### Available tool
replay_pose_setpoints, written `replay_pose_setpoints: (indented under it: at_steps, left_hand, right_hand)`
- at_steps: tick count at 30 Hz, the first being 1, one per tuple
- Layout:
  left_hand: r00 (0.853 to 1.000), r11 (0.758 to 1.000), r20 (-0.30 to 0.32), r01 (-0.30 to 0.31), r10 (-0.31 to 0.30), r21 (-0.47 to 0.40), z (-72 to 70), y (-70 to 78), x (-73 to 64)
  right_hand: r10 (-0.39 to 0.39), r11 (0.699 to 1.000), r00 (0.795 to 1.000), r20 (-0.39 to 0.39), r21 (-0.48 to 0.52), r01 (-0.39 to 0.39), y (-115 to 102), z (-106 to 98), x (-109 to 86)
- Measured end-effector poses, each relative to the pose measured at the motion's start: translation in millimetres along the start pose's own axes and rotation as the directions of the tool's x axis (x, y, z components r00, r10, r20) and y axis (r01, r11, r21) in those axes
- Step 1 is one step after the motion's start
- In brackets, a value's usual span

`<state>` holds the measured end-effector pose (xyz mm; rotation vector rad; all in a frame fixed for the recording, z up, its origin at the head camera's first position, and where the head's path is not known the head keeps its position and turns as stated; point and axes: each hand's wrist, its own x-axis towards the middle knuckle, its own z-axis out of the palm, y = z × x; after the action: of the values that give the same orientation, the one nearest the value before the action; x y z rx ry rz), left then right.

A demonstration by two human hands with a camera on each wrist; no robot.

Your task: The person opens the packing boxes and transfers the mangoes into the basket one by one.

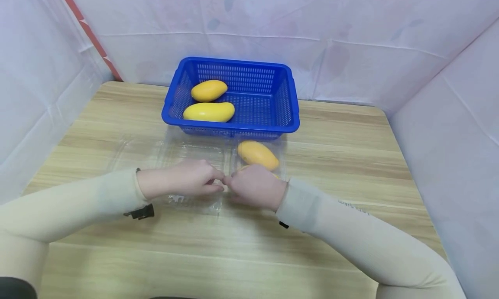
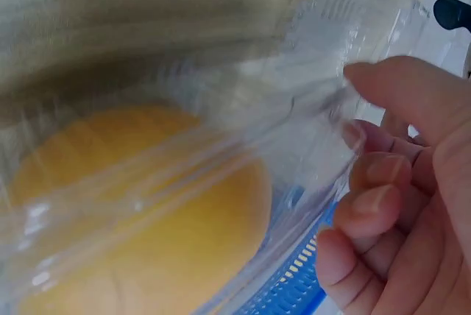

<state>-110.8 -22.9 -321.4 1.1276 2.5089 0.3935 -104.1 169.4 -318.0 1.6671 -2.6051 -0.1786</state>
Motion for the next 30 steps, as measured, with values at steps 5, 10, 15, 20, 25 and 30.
replay_pose_setpoints:
  at_steps: [5,10,15,20,25,30]
  left_hand:
    - [1.000,1.000,0.017,-0.002,0.002,-0.008,4.9,0.2,5.1]
    - [0.996,0.988,0.087,0.042,-0.030,-0.146,9.5,0.2,11.7]
    - [0.973,0.887,0.213,0.173,-0.088,-0.428,10.1,0.9,14.8]
    - [0.957,0.758,0.268,0.257,-0.112,-0.600,12.7,1.3,16.8]
    - [0.928,0.619,0.331,0.361,-0.169,-0.697,16.3,4.5,15.0]
    - [0.912,0.522,0.366,0.406,-0.184,-0.750,18.2,12.4,12.1]
  right_hand:
    - [-0.009,0.993,0.998,-0.056,-0.117,0.003,-7,4,-1.5]
    - [0.015,0.981,0.992,-0.124,-0.190,-0.038,-12,6,-1.9]
    - [0.002,0.970,0.988,-0.155,-0.239,-0.040,-14,5,-1.4]
    - [-0.007,0.970,0.988,-0.157,-0.242,-0.031,-14,5,-2.7]
    - [0.001,0.978,0.991,-0.132,-0.209,-0.029,-14,6,-2.7]
    - [0.013,0.983,0.991,-0.135,-0.182,-0.037,-15,6,-3.9]
